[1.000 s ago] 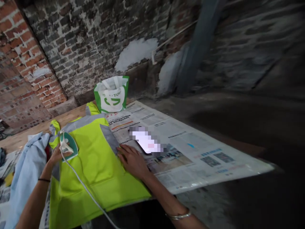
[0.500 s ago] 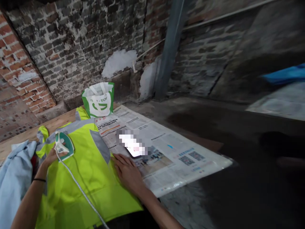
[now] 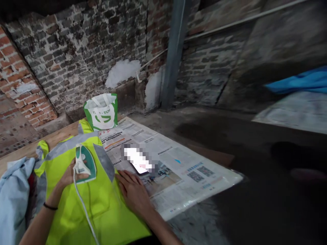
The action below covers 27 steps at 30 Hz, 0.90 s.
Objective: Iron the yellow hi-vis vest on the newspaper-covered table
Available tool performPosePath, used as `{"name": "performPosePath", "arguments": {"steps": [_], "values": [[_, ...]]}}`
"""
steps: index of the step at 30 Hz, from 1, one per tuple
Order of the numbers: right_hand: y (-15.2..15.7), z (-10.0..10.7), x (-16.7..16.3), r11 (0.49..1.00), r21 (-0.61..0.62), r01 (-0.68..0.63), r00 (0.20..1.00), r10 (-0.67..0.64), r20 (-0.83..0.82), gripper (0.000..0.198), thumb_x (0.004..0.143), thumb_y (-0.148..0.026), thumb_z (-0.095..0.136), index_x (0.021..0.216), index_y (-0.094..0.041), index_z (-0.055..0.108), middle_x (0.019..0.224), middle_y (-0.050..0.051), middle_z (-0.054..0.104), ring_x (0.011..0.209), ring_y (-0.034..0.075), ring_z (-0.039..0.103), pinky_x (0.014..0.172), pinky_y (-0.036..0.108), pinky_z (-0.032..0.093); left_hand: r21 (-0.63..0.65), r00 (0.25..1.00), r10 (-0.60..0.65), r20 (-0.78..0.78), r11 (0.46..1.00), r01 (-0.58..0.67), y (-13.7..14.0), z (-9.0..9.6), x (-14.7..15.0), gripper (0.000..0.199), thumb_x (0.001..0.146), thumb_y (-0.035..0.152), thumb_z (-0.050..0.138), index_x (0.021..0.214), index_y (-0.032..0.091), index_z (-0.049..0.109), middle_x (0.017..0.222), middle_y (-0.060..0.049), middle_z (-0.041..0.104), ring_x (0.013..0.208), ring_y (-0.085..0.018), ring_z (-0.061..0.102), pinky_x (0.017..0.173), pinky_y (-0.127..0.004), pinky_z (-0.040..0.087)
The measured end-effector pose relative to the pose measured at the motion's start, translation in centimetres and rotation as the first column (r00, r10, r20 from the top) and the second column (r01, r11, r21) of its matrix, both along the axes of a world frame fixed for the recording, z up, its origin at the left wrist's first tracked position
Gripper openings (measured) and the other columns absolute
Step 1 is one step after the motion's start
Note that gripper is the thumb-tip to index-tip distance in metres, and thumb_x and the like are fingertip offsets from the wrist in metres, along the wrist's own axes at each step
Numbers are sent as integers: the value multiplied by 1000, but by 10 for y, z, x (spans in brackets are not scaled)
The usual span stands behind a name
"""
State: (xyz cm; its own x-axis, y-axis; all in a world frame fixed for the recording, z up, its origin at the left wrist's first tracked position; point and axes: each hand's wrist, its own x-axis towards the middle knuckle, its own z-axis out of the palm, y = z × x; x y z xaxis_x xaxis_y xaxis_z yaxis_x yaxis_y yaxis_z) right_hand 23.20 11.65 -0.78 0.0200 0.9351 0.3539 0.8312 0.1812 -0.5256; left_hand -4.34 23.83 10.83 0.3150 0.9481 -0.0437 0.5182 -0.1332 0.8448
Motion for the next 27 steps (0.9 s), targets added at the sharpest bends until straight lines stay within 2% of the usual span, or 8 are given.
{"name": "performPosePath", "arguments": {"steps": [5, 8, 11, 14, 18, 21, 24, 27], "values": [[-2, 10, 0, 999, -34, -2, 1000, 1, -21, 44, 102, -20, 41, 135, -26, 69, 147, 7, 63, 140, 26, 50, 115, 45, 36, -13, 998, 27, 60, 1000, -26, 36, 12, 25, 76, 47, 35, 99, 114, 21, 68, 108, -4, 75, 98, -28, 72, 93, -47, 60], [-3, 16, 0, 999, -42, 10, 999, -12, -39, 43, 102, -21, 43, 135, -26, 69, 147, 7, 62, 140, 25, 50, 115, 45, 36, -3, 997, 50, 63, 999, -49, 43, 18, 30, 78, 44, 35, 100, 113, 21, 68, 104, -3, 75, 96, -27, 72, 93, -45, 60], [-3, 19, 0, 999, -34, 8, 998, -10, -57, 42, 103, -20, 43, 135, -27, 69, 147, 5, 63, 140, 24, 50, 115, 44, 36, 6, 997, 60, 40, 998, -61, 30, 24, 27, 79, 44, 38, 100, 114, 21, 69, 100, -4, 75, 92, -28, 72, 89, -45, 60], [-2, 20, 1, 1000, -18, 2, 998, -3, -62, 43, 103, -21, 43, 136, -28, 69, 147, 4, 63, 139, 24, 51, 115, 44, 37, 1, 998, 64, -5, 998, -64, 0, 25, 13, 74, 46, 40, 98, 113, 21, 72, 99, -5, 75, 88, -31, 71, 83, -45, 60], [-1, 19, 0, 1000, -7, 15, 998, -15, -61, 42, 104, -23, 42, 135, -28, 70, 147, 5, 63, 139, 24, 51, 116, 45, 37, 5, 995, 56, -85, 998, -56, -53, 17, -16, 73, 44, 39, 98, 113, 25, 76, 117, -9, 73, 99, -36, 69, 83, -43, 61], [-3, 16, -1, 1000, -10, 19, 998, -19, -55, 40, 104, -28, 43, 134, -27, 70, 147, 6, 63, 140, 26, 50, 116, 47, 36, 24, 989, 29, -147, 999, -26, -77, 14, -29, 63, 47, 38, 97, 106, 27, 79, 129, -8, 69, 108, -36, 66, 89, -42, 59], [-5, 13, -1, 1000, -13, 10, 999, -10, -35, 40, 103, -40, 50, 135, -25, 69, 148, 8, 61, 141, 29, 49, 116, 49, 36, -4, 992, 30, -126, 1000, -31, -69, 18, -30, 60, 44, 35, 99, 100, 24, 79, 127, -9, 69, 97, -32, 67, 85, -42, 60], [-5, 10, 0, 1000, -28, -7, 1000, 7, -19, 48, 99, -50, 58, 137, -22, 67, 149, 11, 60, 141, 31, 49, 115, 50, 36, -9, 997, 48, -63, 999, -48, -35, 23, -20, 70, 46, 37, 100, 110, 22, 75, 122, -8, 70, 89, -27, 67, 82, -42, 60]]}}
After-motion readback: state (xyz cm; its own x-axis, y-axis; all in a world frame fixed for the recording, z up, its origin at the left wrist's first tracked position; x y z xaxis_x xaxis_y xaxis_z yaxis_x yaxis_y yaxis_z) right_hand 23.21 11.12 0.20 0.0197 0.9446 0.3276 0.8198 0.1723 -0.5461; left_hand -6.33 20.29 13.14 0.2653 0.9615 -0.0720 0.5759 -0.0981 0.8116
